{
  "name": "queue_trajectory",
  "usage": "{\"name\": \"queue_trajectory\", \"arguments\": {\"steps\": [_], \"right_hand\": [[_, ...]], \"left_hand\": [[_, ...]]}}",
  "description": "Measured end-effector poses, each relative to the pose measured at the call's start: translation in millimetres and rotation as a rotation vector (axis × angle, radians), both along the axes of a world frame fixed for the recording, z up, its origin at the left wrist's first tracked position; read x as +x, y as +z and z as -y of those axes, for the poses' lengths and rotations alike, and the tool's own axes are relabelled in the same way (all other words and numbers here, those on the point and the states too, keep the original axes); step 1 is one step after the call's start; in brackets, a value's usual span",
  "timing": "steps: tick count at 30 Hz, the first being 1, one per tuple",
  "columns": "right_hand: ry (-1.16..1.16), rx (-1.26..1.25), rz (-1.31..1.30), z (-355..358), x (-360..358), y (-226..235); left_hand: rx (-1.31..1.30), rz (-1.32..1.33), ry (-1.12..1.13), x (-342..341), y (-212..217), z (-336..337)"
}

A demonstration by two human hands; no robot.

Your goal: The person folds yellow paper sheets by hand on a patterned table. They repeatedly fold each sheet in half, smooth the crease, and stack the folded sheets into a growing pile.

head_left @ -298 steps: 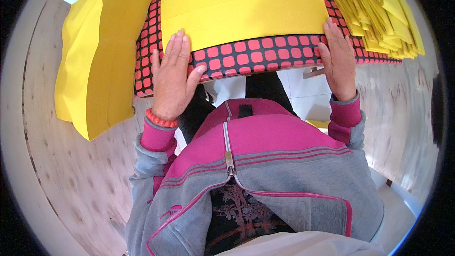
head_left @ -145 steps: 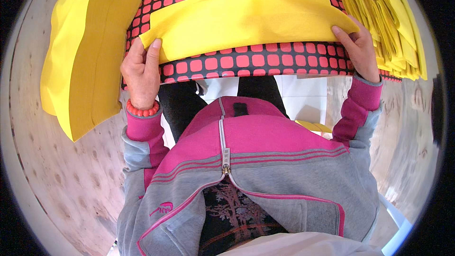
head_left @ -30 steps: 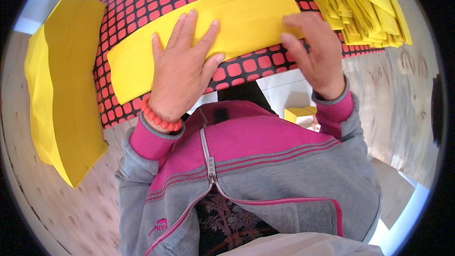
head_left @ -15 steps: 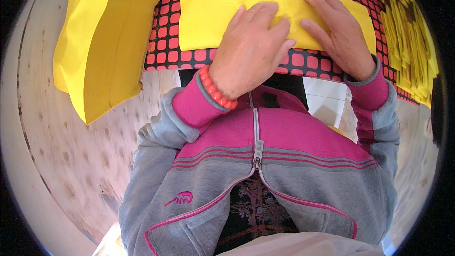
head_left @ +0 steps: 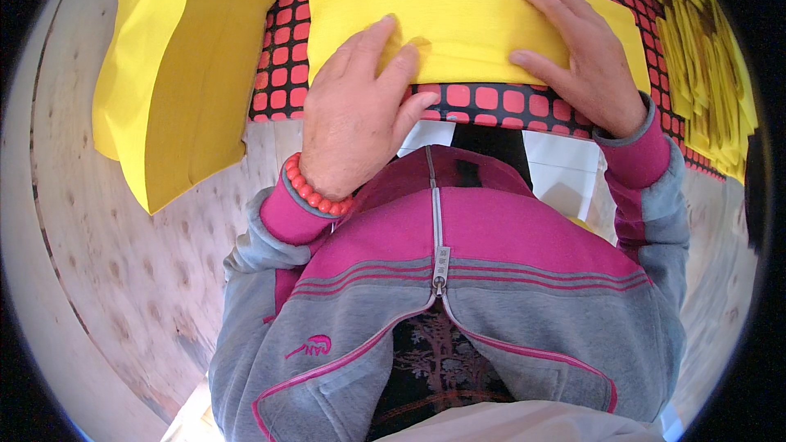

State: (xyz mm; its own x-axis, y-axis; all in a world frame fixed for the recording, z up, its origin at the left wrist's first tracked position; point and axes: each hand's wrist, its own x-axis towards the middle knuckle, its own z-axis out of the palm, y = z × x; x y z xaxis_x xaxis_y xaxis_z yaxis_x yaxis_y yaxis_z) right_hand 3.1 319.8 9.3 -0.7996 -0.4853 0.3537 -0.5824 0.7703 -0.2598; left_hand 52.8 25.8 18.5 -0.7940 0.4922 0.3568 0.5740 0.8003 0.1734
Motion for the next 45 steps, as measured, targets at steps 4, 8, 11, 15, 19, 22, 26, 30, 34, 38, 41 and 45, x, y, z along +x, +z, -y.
{"name": "queue_trajectory", "arguments": {"steps": [4, 8, 11, 15, 19, 22, 26, 30, 34, 38, 41, 45], "right_hand": [[0.001, -0.032, 0.004, 1.0, 3.4, 1.3], [-0.022, -0.032, -0.013, 2.6, 5.1, 0.0], [-0.02, -0.031, -0.039, 2.3, 3.5, -3.7], [-0.004, -0.069, -0.131, -2.4, 1.8, -10.4], [-0.077, -0.12, -0.161, -14.4, 13.7, -12.2], [-0.147, -0.144, -0.169, -24.4, 31.3, -6.6], [-0.225, -0.097, -0.088, -41.4, 65.0, 7.5], [-0.298, -0.104, -0.072, -53.8, 82.9, 11.1], [-0.341, 0.009, -0.122, -55.6, 84.0, 9.1], [-0.362, 0.095, -0.144, -55.1, 82.2, 10.0], [-0.32, 0.056, -0.239, -54.4, 80.3, 10.1], [-0.393, 0.046, -0.195, -50.2, 78.9, 10.6]], "left_hand": [[-0.015, 0.027, -0.001, 0.1, -0.1, 1.9], [0.158, 0.048, -0.142, -15.8, -2.2, -22.5], [0.145, -0.022, -0.254, -35.8, -10.6, -51.5], [-0.057, 0.067, -0.258, -51.6, -18.5, -65.7], [-0.015, 0.078, -0.299, -55.4, -20.9, -61.8], [-0.002, 0.092, -0.296, -55.9, -20.6, -62.3], [0.0, 0.153, -0.29, -55.7, -14.1, -59.2], [-0.033, 0.156, -0.276, -54.0, -11.0, -60.4], [-0.05, 0.137, -0.265, -54.3, -11.9, -63.1], [-0.06, 0.113, -0.254, -53.7, -14.1, -63.5], [-0.053, 0.086, -0.254, -52.4, -15.0, -64.0], [-0.046, 0.062, -0.253, -51.6, -15.4, -64.6]]}}
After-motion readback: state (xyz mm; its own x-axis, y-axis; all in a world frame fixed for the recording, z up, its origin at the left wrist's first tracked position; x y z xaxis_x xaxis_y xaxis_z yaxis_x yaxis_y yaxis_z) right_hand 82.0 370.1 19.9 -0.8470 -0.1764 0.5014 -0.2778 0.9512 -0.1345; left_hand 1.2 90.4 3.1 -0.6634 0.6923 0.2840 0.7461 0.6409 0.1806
